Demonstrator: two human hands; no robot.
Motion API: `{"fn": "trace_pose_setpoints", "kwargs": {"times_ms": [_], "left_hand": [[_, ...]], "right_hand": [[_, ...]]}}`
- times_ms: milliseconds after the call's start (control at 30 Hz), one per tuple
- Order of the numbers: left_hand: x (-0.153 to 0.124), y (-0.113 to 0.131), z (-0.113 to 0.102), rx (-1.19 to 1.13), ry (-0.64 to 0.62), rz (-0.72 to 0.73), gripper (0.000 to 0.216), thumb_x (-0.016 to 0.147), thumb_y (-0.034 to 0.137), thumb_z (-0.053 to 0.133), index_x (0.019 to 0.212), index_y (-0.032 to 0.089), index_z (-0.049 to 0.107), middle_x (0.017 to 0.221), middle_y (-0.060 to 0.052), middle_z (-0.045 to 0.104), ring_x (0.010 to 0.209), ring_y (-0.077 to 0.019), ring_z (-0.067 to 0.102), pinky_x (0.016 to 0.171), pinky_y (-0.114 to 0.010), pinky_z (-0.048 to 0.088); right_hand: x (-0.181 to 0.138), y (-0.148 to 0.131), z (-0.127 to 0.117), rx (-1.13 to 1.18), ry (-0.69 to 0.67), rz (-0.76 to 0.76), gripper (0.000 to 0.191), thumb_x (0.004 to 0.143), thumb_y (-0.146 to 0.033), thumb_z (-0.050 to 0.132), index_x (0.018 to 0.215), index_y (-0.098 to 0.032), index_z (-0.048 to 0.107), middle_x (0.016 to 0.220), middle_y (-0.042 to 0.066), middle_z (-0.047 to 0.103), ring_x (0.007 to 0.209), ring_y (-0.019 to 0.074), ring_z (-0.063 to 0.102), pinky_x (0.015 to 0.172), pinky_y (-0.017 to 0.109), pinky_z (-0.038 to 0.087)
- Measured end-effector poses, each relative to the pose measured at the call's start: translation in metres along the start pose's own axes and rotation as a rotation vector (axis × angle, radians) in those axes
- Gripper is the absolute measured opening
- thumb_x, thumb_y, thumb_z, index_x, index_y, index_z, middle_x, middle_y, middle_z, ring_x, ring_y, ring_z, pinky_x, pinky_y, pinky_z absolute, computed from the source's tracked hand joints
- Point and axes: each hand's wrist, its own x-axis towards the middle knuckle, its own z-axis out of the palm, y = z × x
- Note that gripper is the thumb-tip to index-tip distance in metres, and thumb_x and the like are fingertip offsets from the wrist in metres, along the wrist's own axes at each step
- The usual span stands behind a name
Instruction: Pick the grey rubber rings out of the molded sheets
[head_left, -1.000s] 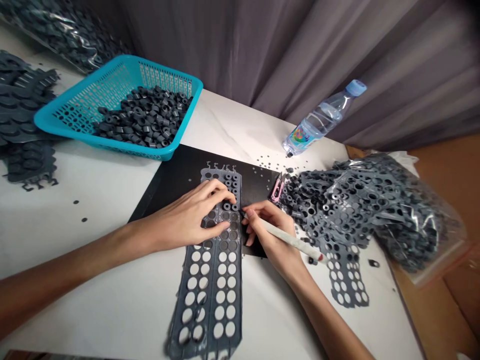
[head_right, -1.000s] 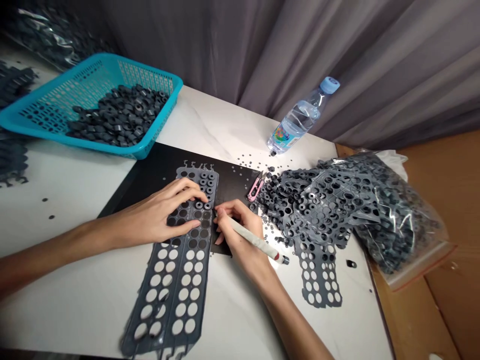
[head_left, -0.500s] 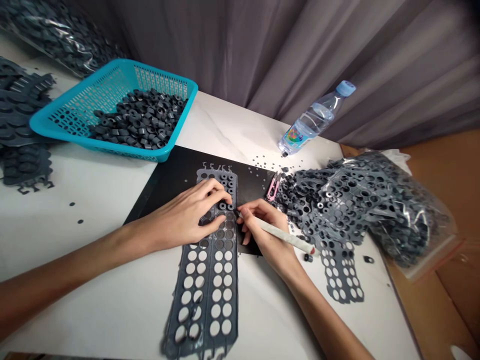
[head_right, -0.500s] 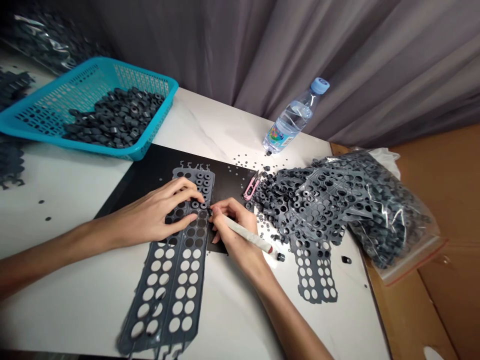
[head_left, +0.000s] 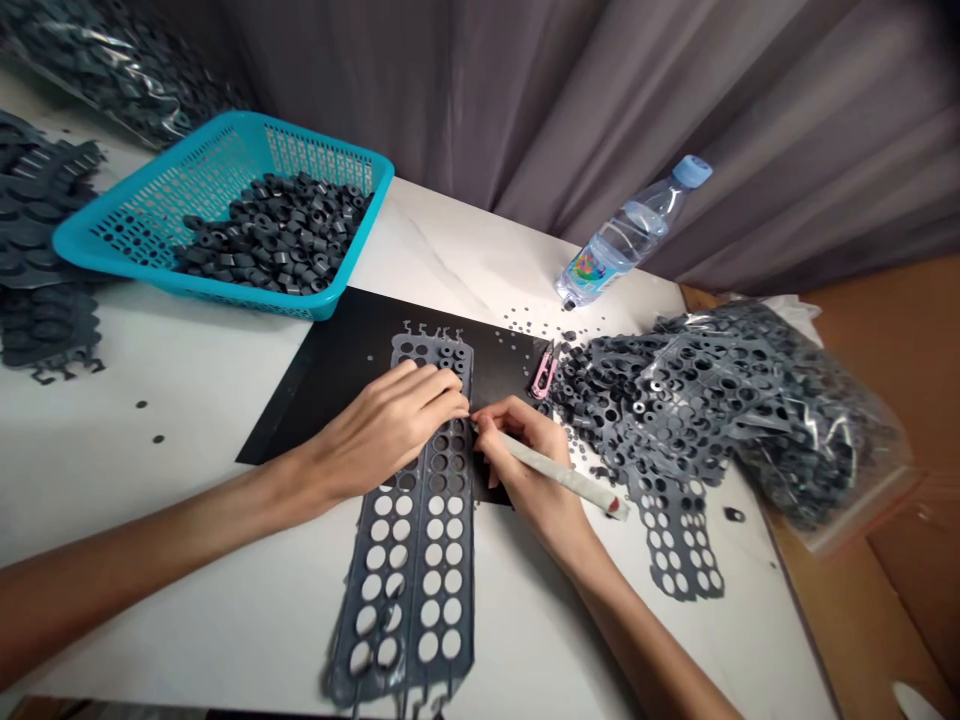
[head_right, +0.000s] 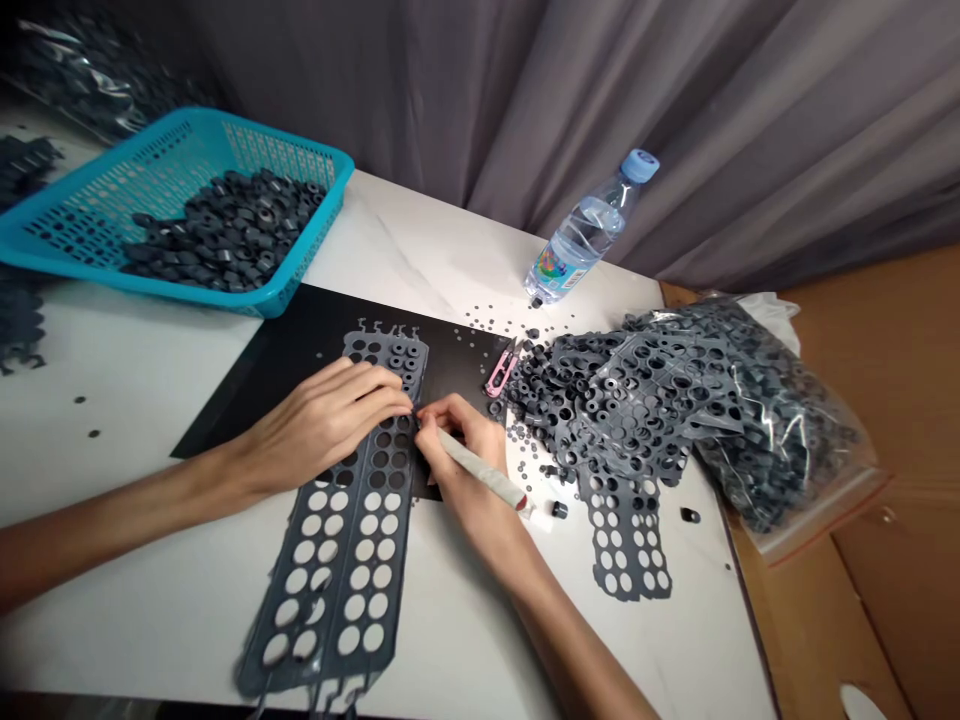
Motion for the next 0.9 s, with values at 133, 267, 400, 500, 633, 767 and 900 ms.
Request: {"fn": "trace_pose_setpoints", "kwargs": {"times_ms": [133, 267, 400, 500, 633, 767, 900], "left_hand": [[0.017, -0.008, -0.027, -0.314, 0.494, -0.356, 0.01, 0.107, 0.026, 0.058, 0.103, 0.022, 0.066, 0.099, -0.003, 0.067, 0.084, -0.0157, 0.064, 0.075, -0.032, 0.053], [0.025, -0.031, -0.058, -0.493, 0.583, -0.41, 0.011, 0.101, 0.037, 0.069, 0.1, 0.026, 0.07, 0.098, -0.001, 0.071, 0.079, -0.0153, 0.065, 0.064, -0.032, 0.054], [0.013, -0.047, -0.082, -0.379, 0.495, -0.498, 0.016, 0.1, 0.047, 0.069, 0.108, 0.034, 0.072, 0.108, 0.005, 0.073, 0.098, -0.0192, 0.07, 0.097, -0.048, 0.061], [0.005, -0.05, -0.097, -0.339, 0.475, -0.57, 0.023, 0.099, 0.049, 0.07, 0.114, 0.033, 0.072, 0.115, 0.009, 0.073, 0.107, -0.0196, 0.07, 0.114, -0.053, 0.055], [0.002, -0.052, -0.103, -0.439, 0.46, -0.613, 0.019, 0.098, 0.043, 0.074, 0.11, 0.03, 0.073, 0.116, 0.007, 0.075, 0.106, -0.0203, 0.073, 0.115, -0.051, 0.055], [0.001, -0.043, -0.082, -0.756, 0.249, -0.656, 0.019, 0.096, 0.035, 0.075, 0.112, 0.025, 0.075, 0.113, 0.002, 0.078, 0.104, -0.0216, 0.076, 0.111, -0.048, 0.058], [-0.001, -0.022, -0.057, -1.033, -0.061, -0.696, 0.021, 0.101, 0.037, 0.068, 0.116, 0.025, 0.075, 0.121, -0.005, 0.078, 0.108, -0.0247, 0.077, 0.108, -0.045, 0.059]], "right_hand": [[-0.002, 0.002, 0.002, -0.033, 0.011, 0.02, 0.02, 0.102, -0.039, 0.063, 0.093, -0.021, 0.066, 0.07, -0.004, 0.057, 0.053, 0.0096, 0.051, 0.045, 0.02, 0.039], [-0.002, 0.003, 0.001, 0.024, 0.008, 0.027, 0.025, 0.101, -0.043, 0.063, 0.094, -0.02, 0.067, 0.073, -0.002, 0.062, 0.055, 0.0108, 0.054, 0.044, 0.019, 0.042], [0.001, 0.003, -0.001, 0.12, 0.018, 0.028, 0.027, 0.101, -0.045, 0.065, 0.095, -0.019, 0.067, 0.076, 0.0, 0.068, 0.052, 0.0103, 0.059, 0.044, 0.02, 0.046], [0.002, 0.002, -0.002, 0.182, 0.072, 0.007, 0.027, 0.1, -0.045, 0.067, 0.095, -0.019, 0.067, 0.075, 0.0, 0.069, 0.047, 0.01, 0.059, 0.042, 0.02, 0.047], [0.004, 0.003, -0.002, 0.179, 0.093, 0.014, 0.028, 0.099, -0.046, 0.068, 0.095, -0.018, 0.067, 0.073, 0.0, 0.068, 0.045, 0.0097, 0.058, 0.04, 0.02, 0.046], [0.003, 0.004, -0.002, 0.153, 0.071, 0.013, 0.028, 0.1, -0.046, 0.067, 0.096, -0.018, 0.067, 0.076, 0.0, 0.069, 0.046, 0.0092, 0.059, 0.041, 0.019, 0.046], [0.003, 0.004, -0.003, 0.126, 0.076, 0.017, 0.028, 0.101, -0.046, 0.067, 0.096, -0.018, 0.067, 0.076, 0.0, 0.069, 0.045, 0.0089, 0.06, 0.042, 0.019, 0.044]]}}
